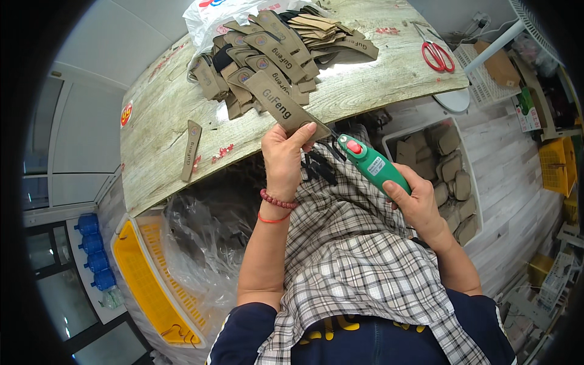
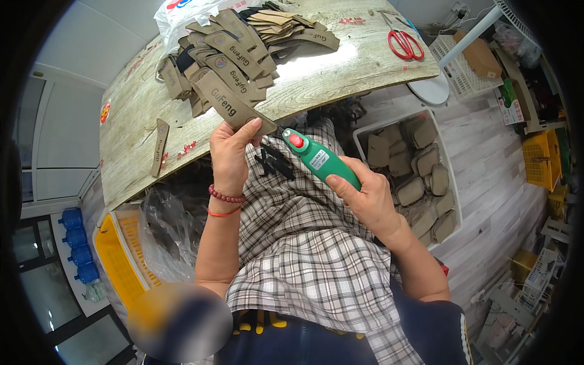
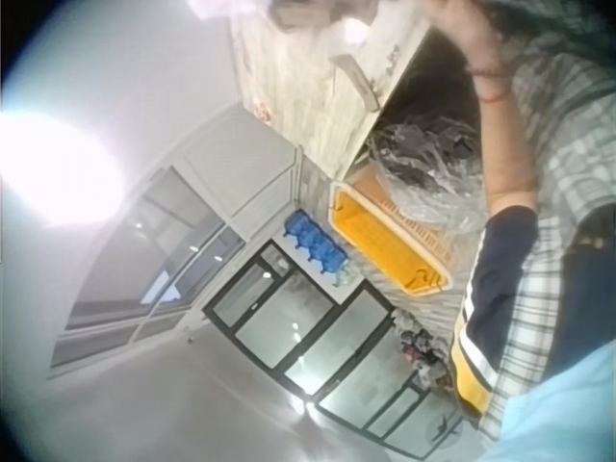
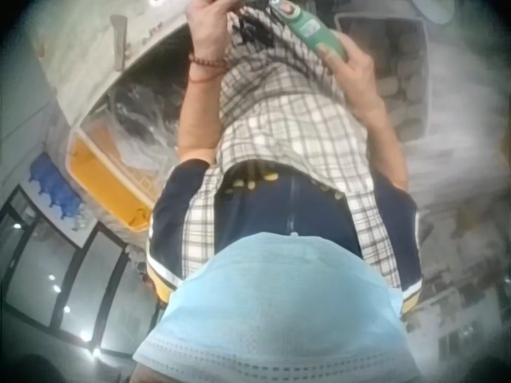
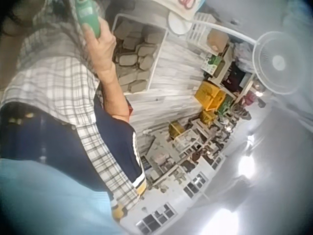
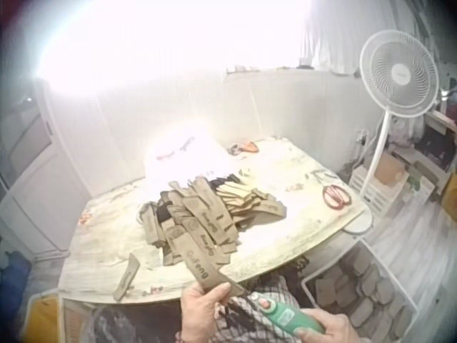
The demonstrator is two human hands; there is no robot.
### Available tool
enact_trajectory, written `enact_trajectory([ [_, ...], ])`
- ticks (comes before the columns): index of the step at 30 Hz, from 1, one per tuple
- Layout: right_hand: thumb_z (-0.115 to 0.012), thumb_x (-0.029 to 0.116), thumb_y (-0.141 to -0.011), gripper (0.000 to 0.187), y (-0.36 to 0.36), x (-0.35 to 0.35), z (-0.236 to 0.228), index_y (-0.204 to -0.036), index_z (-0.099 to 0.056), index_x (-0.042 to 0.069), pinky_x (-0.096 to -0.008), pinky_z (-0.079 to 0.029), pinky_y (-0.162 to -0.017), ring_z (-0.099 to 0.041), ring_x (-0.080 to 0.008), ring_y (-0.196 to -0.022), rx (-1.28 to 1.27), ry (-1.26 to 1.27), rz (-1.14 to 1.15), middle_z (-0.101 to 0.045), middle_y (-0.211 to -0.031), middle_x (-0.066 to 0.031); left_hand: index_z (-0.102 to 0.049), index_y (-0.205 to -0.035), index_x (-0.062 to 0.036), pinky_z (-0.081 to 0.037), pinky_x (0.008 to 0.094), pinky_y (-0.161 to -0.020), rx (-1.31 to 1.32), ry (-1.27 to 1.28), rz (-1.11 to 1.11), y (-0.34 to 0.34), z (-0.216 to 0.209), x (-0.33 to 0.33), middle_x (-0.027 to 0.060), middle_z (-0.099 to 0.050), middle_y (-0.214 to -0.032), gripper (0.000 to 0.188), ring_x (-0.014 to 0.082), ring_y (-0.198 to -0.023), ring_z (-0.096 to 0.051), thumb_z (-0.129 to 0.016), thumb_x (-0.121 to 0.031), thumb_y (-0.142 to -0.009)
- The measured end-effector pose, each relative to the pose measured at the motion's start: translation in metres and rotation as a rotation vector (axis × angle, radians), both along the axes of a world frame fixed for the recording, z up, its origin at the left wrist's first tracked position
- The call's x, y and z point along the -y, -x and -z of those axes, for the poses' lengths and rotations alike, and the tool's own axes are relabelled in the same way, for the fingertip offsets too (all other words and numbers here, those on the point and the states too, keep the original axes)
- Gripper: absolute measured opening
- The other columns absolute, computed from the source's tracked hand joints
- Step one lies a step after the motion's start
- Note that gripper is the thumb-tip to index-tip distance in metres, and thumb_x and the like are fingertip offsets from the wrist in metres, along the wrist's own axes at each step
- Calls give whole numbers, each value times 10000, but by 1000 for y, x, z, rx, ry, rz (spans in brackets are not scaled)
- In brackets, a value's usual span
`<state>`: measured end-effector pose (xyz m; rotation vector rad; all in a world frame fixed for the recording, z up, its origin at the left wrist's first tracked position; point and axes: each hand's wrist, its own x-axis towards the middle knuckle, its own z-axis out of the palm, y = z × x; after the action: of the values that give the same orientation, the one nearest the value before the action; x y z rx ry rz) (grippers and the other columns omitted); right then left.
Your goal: The person retrieves cardboard tags from a plastic bag and uses a green rotary tool to trim the edges of each tag one by one. The trimmed tags are placed on the table as the person continues processing the batch.
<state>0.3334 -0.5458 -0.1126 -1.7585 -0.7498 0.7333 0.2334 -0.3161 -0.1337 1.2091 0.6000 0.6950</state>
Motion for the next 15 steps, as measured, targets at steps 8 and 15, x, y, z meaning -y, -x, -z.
enact_trajectory([
  [8, -634, 314, -895, 399, -2, -1, -2, -1136, -583, 0, -223, -437, -527, -520, -54, -577, -74, -5, -12, -583, -688, -11, -654, -843, 6, -431, 230, -564, -46, 12, 70, 2, -2, 0, 58, -667, -766, 53, 95, -610, -545, -657, -42, -821],
  [15, -637, 309, -892, 397, -6, -2, -1, -1135, -585, 0, -220, -436, -520, -521, -53, -571, -92, -27, -29, -584, -702, -11, -655, -841, 13, -429, 232, -568, -89, 56, 115, 2, -3, 8, 49, -657, -744, 68, 93, -603, -538, -657, -53, -825],
])
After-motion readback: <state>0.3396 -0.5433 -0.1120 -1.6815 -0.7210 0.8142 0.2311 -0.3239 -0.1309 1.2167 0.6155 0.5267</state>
